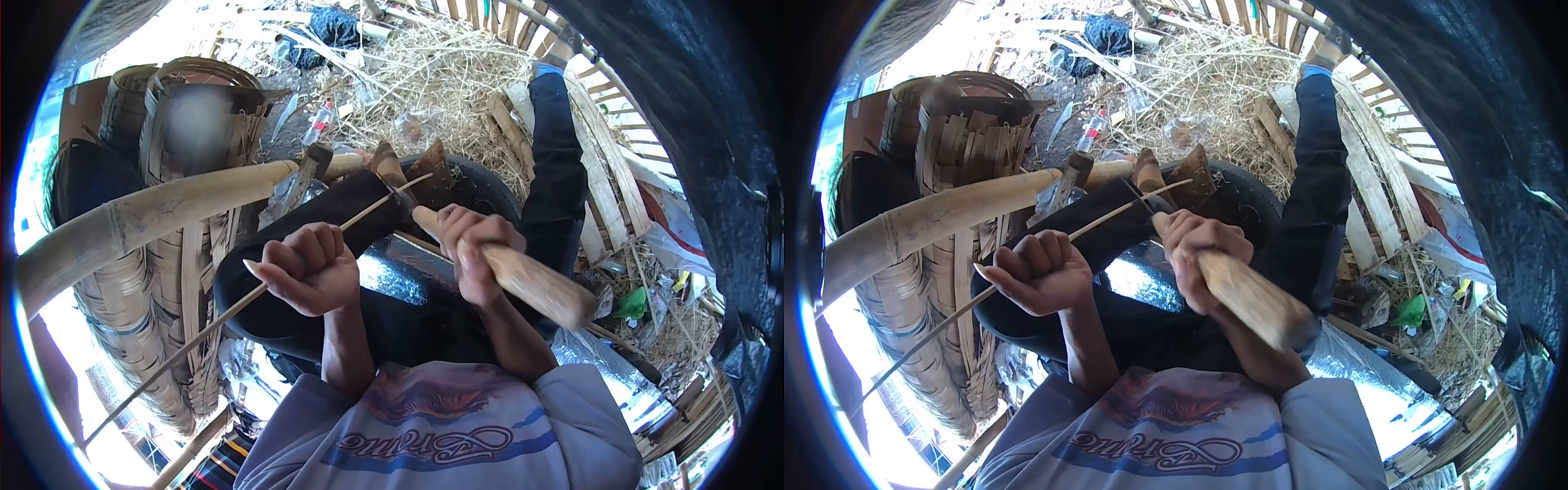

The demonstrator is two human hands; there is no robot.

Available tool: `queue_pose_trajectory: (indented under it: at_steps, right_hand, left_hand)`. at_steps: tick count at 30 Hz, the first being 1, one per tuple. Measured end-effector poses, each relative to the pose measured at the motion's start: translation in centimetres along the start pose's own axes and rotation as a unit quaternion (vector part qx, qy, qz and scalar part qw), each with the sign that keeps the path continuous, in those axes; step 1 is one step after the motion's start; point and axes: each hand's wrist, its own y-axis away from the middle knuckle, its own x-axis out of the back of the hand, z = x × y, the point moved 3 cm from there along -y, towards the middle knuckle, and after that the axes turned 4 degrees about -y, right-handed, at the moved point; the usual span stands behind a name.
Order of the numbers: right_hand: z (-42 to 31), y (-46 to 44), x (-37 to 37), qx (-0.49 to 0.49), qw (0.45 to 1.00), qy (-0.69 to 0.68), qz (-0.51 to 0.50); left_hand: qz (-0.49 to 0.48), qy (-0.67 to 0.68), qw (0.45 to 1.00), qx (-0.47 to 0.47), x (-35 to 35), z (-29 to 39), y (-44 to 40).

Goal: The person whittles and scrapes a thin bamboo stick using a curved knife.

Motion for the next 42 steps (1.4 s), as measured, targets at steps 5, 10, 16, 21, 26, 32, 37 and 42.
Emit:
queue_pose_trajectory:
  at_steps: [5,10,16,21,26,32,37,42]
  right_hand:
    - [-0.9,-0.1,-0.9,0.017,0.999,0.016,-0.041]
    - [6.5,2.2,5.9,-0.115,0.985,0.114,0.054]
    - [3.7,1.2,3.3,-0.001,0.998,0.027,-0.055]
    - [9.3,5.4,9.6,-0.116,0.967,0.210,0.081]
    - [4.8,2.9,5.2,-0.022,0.997,0.069,0.003]
    - [9.0,3.4,7.8,-0.144,0.974,0.171,0.030]
    - [3.6,1.0,4.0,-0.077,0.996,0.018,0.047]
    - [-3.2,-0.3,-2.1,-0.048,0.997,-0.040,-0.036]
  left_hand:
    - [0.013,0.016,1.000,0.008,0.2,0.3,0.3]
    - [0.005,0.020,1.000,0.012,-0.1,0.3,0.6]
    - [0.025,-0.009,1.000,0.009,0.1,0.3,0.2]
    - [0.025,0.011,1.000,0.013,-0.4,0.1,0.4]
    - [0.063,-0.002,0.998,-0.001,0.3,0.1,0.0]
    - [0.131,-0.026,0.991,-0.010,0.4,0.2,0.0]
    - [0.141,-0.053,0.988,-0.044,0.5,0.1,0.1]
    - [0.149,-0.089,0.983,-0.055,0.2,-0.1,0.3]
